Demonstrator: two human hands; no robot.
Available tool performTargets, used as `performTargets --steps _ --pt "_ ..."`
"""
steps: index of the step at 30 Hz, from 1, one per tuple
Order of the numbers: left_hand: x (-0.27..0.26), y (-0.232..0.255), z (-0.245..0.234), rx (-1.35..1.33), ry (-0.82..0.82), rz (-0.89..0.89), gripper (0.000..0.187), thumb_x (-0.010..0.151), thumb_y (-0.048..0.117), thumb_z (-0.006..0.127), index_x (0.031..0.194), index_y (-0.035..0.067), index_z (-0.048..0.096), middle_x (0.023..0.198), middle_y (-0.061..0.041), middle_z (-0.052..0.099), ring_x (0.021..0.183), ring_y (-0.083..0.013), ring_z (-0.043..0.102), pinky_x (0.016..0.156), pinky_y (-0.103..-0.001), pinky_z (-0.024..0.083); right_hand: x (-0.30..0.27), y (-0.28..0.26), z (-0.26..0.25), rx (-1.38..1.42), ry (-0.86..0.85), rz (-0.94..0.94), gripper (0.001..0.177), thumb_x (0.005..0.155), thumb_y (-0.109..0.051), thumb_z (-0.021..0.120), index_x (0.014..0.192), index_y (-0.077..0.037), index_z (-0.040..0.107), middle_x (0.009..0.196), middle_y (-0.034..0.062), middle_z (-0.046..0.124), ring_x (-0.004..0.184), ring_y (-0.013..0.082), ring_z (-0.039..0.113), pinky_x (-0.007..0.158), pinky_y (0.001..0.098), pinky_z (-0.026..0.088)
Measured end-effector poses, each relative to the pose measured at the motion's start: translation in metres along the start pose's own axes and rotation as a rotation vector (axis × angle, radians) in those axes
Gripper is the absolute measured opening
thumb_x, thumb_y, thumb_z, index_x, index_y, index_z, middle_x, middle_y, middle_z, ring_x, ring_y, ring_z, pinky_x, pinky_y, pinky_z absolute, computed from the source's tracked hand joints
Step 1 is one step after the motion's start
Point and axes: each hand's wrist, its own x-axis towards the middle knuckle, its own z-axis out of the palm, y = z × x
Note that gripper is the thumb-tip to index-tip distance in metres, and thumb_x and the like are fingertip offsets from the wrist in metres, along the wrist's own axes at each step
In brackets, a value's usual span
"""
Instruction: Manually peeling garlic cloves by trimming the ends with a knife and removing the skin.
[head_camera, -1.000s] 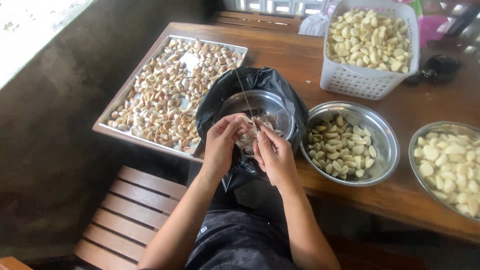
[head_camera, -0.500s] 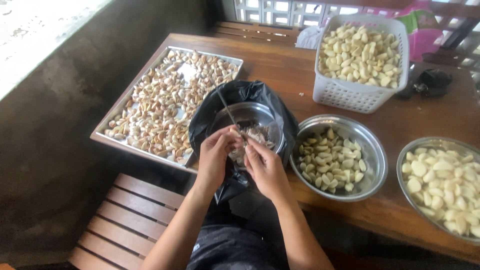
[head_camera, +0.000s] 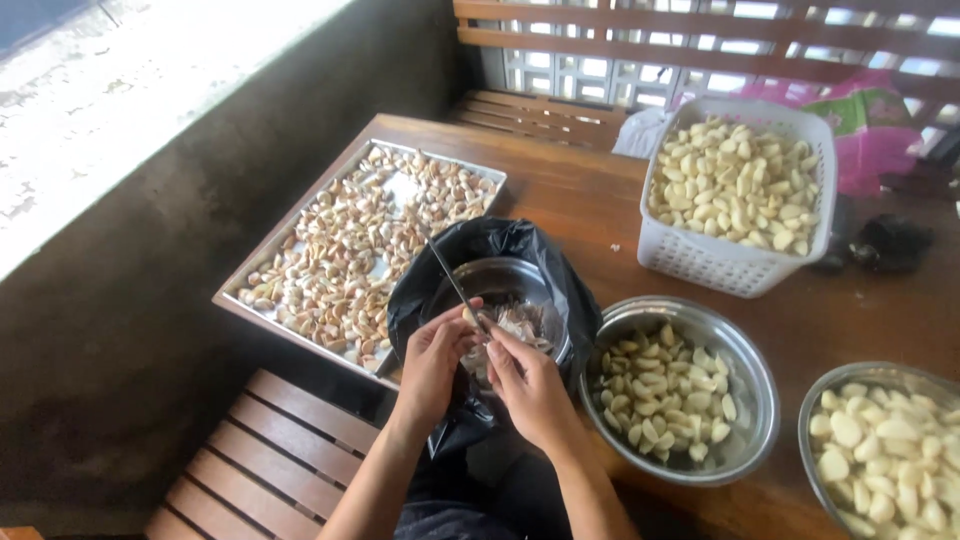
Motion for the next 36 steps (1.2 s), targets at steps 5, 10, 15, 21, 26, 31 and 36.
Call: performTargets --steps 5,10,15,21,26,31,36 --pt "-0.001 -0.004 0.0 0.125 -0.058 0.013 0.037 0.094 0.017 0.069 0.125 -0.002 0.074 0.088 -0.007 0.076 0.08 -0.0131 0.068 0.081 -0.027 0.055 0.002 -0.008 -0.012 -0.081 -0.046 0.047 0.052 0.103 -0.029 0.049 0.152 -0.014 0.053 0.072 0.0023 0.049 0.064 0.0104 0.05 0.055 0.0229 0.048" --pt "-0.004 0.002 0.007 0.133 -0.002 -0.011 0.043 0.087 0.021 0.074 0.125 0.001 0.074 0.11 -0.01 0.078 0.1 -0.0159 0.069 0.094 -0.031 0.055 0.005 -0.003 -0.017 -0.011 -0.029 0.077 0.053 0.102 -0.03 0.05 0.151 -0.009 0.054 0.075 0.0025 0.051 0.063 0.0083 0.05 0.051 0.0208 0.044" --pt "-0.003 0.0 -0.001 0.153 -0.04 0.111 0.03 0.094 0.014 0.069 0.12 0.001 0.076 0.115 -0.012 0.075 0.098 -0.0185 0.071 0.088 -0.03 0.059 0.008 0.001 -0.018 -0.065 0.003 -0.023 0.049 0.104 -0.025 0.048 0.149 -0.006 0.054 0.068 0.0001 0.051 0.053 0.0091 0.047 0.043 0.0215 0.039" --pt "-0.003 0.015 0.007 0.266 0.018 0.015 0.031 0.09 0.019 0.07 0.115 0.002 0.078 0.11 -0.014 0.08 0.089 -0.0167 0.076 0.079 -0.028 0.062 0.007 -0.012 -0.009 -0.076 -0.028 -0.006 0.051 0.104 -0.027 0.045 0.15 -0.007 0.053 0.07 0.0001 0.047 0.055 0.0083 0.044 0.045 0.0205 0.038" --pt "-0.002 0.02 0.0 0.22 0.023 -0.057 0.039 0.088 0.023 0.072 0.121 0.002 0.077 0.104 -0.01 0.081 0.084 -0.0138 0.073 0.086 -0.027 0.061 0.01 -0.007 0.003 -0.048 -0.014 -0.074 0.046 0.105 -0.022 0.048 0.148 -0.008 0.056 0.071 0.002 0.046 0.055 0.0095 0.042 0.048 0.0218 0.039" --pt "0.004 0.024 -0.015 0.039 -0.022 -0.062 0.033 0.085 0.016 0.078 0.115 0.003 0.077 0.098 -0.009 0.079 0.088 -0.0162 0.072 0.089 -0.03 0.059 0.007 -0.012 0.021 -0.044 0.006 -0.09 0.047 0.105 -0.022 0.047 0.149 -0.007 0.054 0.07 0.0012 0.048 0.054 0.0088 0.042 0.044 0.0212 0.036" --pt "0.021 0.023 -0.031 -0.037 -0.02 -0.003 0.017 0.087 0.005 0.076 0.103 0.0 0.077 0.092 -0.01 0.078 0.082 -0.0159 0.071 0.083 -0.027 0.058 0.013 -0.014 0.031 -0.094 0.128 -0.149 0.038 0.106 -0.022 0.046 0.137 -0.005 0.062 0.07 0.0007 0.052 0.052 0.007 0.043 0.04 0.0187 0.036"
